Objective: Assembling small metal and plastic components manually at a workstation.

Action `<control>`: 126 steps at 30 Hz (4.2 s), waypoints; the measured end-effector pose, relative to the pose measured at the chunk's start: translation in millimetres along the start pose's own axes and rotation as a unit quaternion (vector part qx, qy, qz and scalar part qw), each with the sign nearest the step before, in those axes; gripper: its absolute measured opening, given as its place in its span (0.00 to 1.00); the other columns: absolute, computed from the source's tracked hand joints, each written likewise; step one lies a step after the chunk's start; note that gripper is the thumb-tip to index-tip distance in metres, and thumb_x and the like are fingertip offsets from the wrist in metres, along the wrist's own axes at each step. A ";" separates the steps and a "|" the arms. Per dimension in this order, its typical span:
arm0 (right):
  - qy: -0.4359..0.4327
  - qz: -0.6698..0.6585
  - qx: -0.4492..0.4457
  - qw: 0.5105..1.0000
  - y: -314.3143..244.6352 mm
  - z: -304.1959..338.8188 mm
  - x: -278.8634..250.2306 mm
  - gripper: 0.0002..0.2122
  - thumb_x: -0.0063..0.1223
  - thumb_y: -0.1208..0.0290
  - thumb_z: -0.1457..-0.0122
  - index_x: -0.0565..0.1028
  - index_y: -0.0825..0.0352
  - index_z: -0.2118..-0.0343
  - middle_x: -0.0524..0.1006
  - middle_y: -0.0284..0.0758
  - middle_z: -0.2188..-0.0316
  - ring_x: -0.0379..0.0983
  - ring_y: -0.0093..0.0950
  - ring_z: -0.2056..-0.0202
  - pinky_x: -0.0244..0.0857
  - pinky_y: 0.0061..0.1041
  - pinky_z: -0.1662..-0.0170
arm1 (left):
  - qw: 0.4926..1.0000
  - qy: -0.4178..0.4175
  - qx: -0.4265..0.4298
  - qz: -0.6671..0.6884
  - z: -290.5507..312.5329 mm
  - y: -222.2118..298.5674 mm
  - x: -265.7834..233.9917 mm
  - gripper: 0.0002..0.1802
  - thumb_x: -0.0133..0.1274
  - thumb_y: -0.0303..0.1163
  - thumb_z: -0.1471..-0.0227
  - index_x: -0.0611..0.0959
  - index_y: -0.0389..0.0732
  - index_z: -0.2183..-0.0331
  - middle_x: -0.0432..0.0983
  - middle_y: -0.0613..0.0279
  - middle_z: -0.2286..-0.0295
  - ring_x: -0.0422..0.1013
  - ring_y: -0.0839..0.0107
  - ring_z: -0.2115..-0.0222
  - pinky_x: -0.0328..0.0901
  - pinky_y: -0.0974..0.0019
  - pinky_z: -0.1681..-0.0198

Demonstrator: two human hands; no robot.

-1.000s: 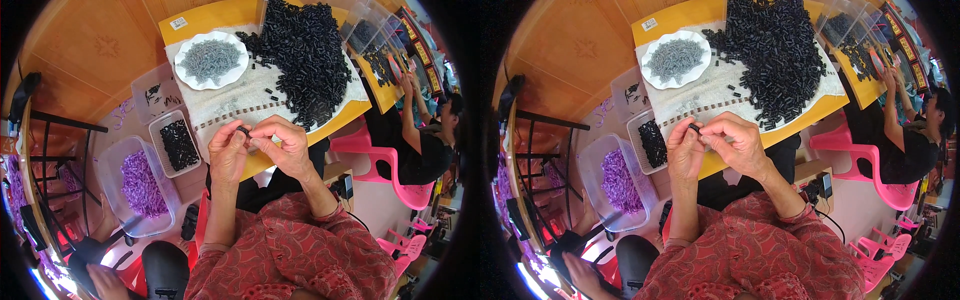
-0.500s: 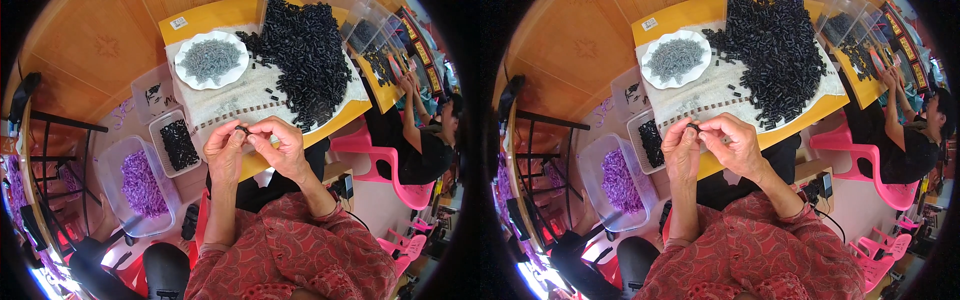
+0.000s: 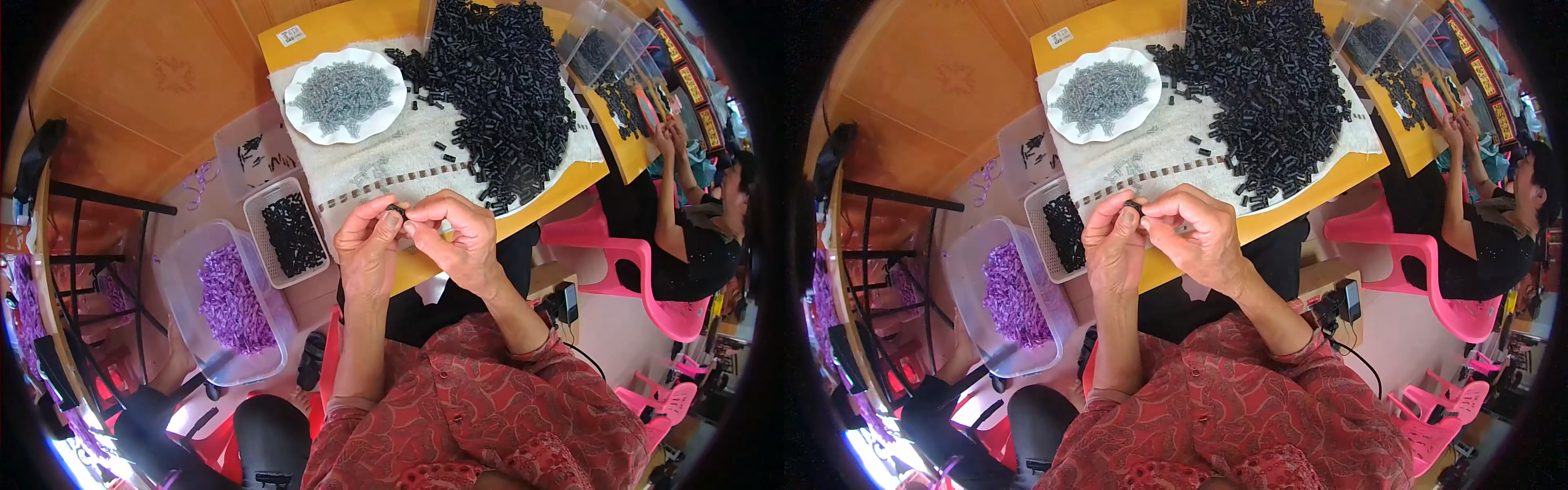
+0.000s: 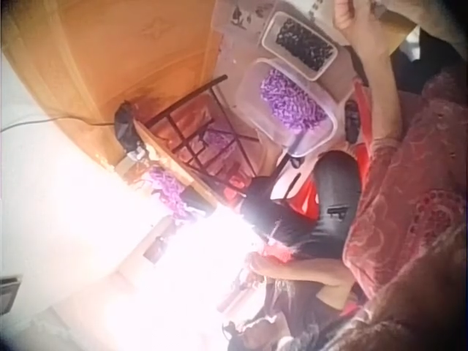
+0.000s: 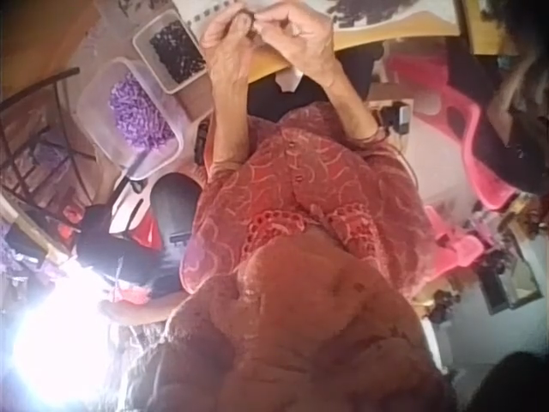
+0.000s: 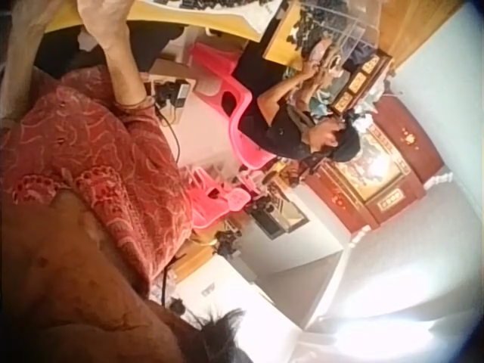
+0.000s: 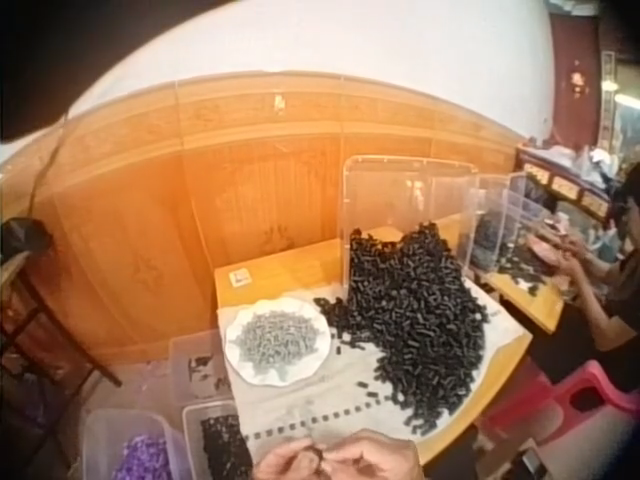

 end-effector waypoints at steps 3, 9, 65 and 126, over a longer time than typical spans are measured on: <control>0.001 0.029 -0.022 0.999 -8.7 -2.0 0.8 0.06 0.59 0.84 0.49 0.77 0.72 0.68 0.78 0.37 0.70 0.77 0.23 0.71 0.73 0.20 0.69 | 1.000 0.004 0.002 -0.014 -0.4 0.9 -1.0 0.13 0.55 0.21 0.46 0.81 0.36 0.57 0.80 0.57 0.64 0.75 0.71 0.65 0.71 0.66 0.61; -0.021 0.032 -0.031 0.999 -7.2 -5.7 2.4 0.06 0.60 0.84 0.49 0.76 0.72 0.68 0.78 0.38 0.70 0.78 0.24 0.70 0.75 0.20 0.69 | 1.000 0.014 -0.009 -0.011 -1.7 -0.7 -3.2 0.12 0.56 0.21 0.46 0.81 0.35 0.57 0.80 0.57 0.64 0.75 0.71 0.65 0.71 0.67 0.61; -0.011 -0.047 -0.090 0.995 -9.5 -12.3 -11.5 0.13 0.66 0.80 0.59 0.76 0.68 0.68 0.78 0.32 0.74 0.72 0.24 0.71 0.67 0.24 0.64 | 0.992 -0.109 -0.011 0.056 3.4 -1.0 28.0 0.21 0.54 0.24 0.44 0.74 0.33 0.48 0.77 0.52 0.56 0.74 0.66 0.55 0.69 0.63 0.49; 0.089 0.159 -0.185 0.966 -45.0 4.4 0.2 0.10 0.64 0.83 0.56 0.76 0.67 0.70 0.75 0.35 0.72 0.70 0.31 0.73 0.64 0.25 0.71 | 0.999 0.039 0.012 -0.018 8.5 9.5 8.9 0.14 0.54 0.26 0.43 0.79 0.38 0.54 0.79 0.55 0.62 0.75 0.73 0.63 0.68 0.72 0.62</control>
Point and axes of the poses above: each hand's wrist, its own z-axis away from the middle knuckle, its own x-axis out of the palm, y = z × x, the point moved 10 cm from there along -z, towards the middle knuckle
